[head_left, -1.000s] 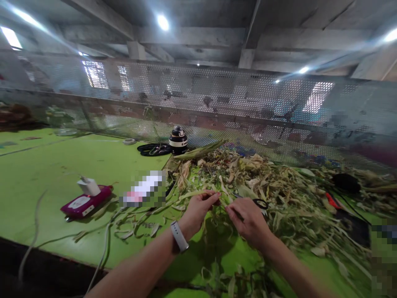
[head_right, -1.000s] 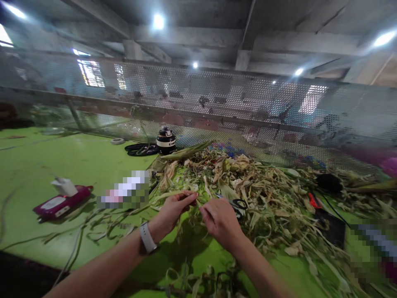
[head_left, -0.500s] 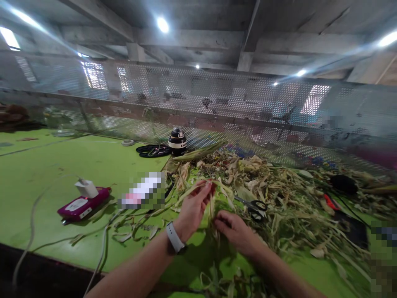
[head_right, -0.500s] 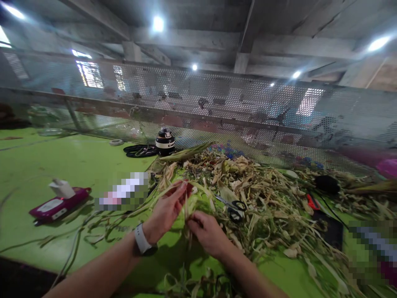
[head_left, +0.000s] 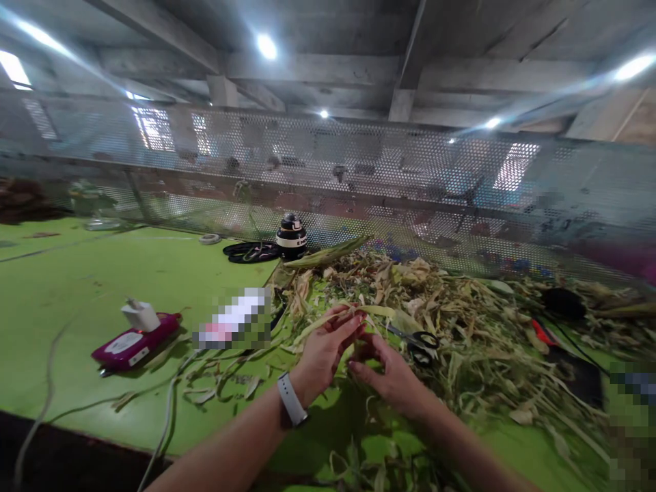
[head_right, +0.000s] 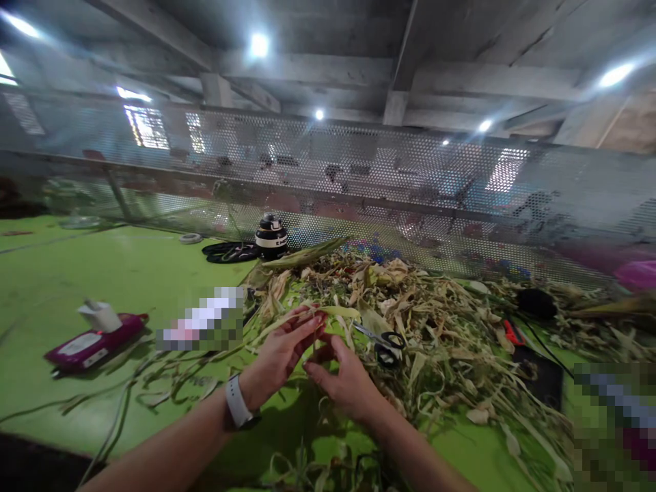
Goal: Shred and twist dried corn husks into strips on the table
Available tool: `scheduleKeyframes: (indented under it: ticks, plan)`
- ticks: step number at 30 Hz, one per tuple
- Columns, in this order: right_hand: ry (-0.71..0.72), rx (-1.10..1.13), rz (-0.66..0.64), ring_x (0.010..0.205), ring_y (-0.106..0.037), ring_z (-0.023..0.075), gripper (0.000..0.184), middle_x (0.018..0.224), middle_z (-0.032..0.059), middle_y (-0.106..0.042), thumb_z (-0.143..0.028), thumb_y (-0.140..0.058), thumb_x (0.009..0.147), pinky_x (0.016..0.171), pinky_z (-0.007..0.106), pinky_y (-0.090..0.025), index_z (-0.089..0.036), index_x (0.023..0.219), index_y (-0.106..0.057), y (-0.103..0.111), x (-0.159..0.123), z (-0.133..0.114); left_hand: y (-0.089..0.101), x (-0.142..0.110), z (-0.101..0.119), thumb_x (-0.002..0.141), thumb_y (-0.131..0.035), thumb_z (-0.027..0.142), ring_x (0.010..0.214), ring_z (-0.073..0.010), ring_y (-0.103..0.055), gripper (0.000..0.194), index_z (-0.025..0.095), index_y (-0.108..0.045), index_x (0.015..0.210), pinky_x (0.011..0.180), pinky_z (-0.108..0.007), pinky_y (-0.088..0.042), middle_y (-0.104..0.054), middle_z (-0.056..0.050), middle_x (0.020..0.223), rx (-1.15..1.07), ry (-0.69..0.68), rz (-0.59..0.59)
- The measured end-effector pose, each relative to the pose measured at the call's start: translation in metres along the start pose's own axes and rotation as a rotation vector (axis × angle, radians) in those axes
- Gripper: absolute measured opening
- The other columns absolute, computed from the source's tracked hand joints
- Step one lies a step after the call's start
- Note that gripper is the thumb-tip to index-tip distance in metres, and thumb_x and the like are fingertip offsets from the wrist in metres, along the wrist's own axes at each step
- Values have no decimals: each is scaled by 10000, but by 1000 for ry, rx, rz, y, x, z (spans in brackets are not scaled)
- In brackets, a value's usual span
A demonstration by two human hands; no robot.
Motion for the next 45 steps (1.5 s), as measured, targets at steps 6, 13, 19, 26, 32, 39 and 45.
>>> scheduleKeyframes:
  ticks: [6,13,19,26,32,39,45]
  plan:
    - [236,-545,188,715,-523,174,239,739,46,-580,-313,-425,897,664,295,-409,-199,786,-603,12,-7,-19,6,1,6,598,-735,185,904,-198,-623,299,173,-622,874,786,-307,-490,-687,-52,913,234,36,79]
    - [432,-742,351,958,-521,224,139,1029,94,-601,-270,-468,885,839,369,-385,-205,837,-581,33,-10,-33,3,-3,-2,673,-611,200,857,-199,-617,120,158,-668,770,718,-300,-506,-657,-84,956,446,74,-43]
    - [49,-310,216,663,-541,162,204,728,23,-577,-369,-411,897,615,278,-417,-203,809,-493,35,-3,-11,-4,-10,7,648,-546,155,826,-197,-608,168,194,-670,754,768,-303,-480,-653,-40,907,577,35,-66]
    - [6,-203,225,655,-498,149,222,715,6,-534,-392,-431,874,604,261,-388,-198,785,-491,32,-2,-6,-8,-14,15,705,-530,213,859,-201,-579,141,203,-659,763,786,-284,-445,-651,-29,853,702,-62,-145]
    - [-67,-124,294,727,-549,169,245,787,28,-587,-430,-467,848,626,265,-419,-187,845,-501,36,-2,4,-5,-3,0,645,-675,343,835,-191,-592,281,179,-603,862,802,-319,-465,-645,-32,846,651,-37,-200]
    - [-19,-246,370,505,-504,141,585,574,-57,-505,-413,-533,823,509,250,-408,-153,1287,-289,35,-4,0,7,7,9,634,-698,325,728,-153,-595,253,181,-573,800,751,-298,-477,-614,14,707,565,-60,-5]
    - [266,-785,257,695,-574,189,228,788,59,-600,-280,-411,896,609,291,-440,-196,1042,-564,18,-10,-14,17,12,7,690,-635,329,821,-183,-595,261,188,-570,900,772,-306,-464,-647,-23,827,763,-133,27]
Point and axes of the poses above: each hand's wrist, its own x-axis towards the middle knuckle, its own y-axis out of the back of the hand, z = x × y, the point moved 5 cm from there along x, towards the middle knuckle
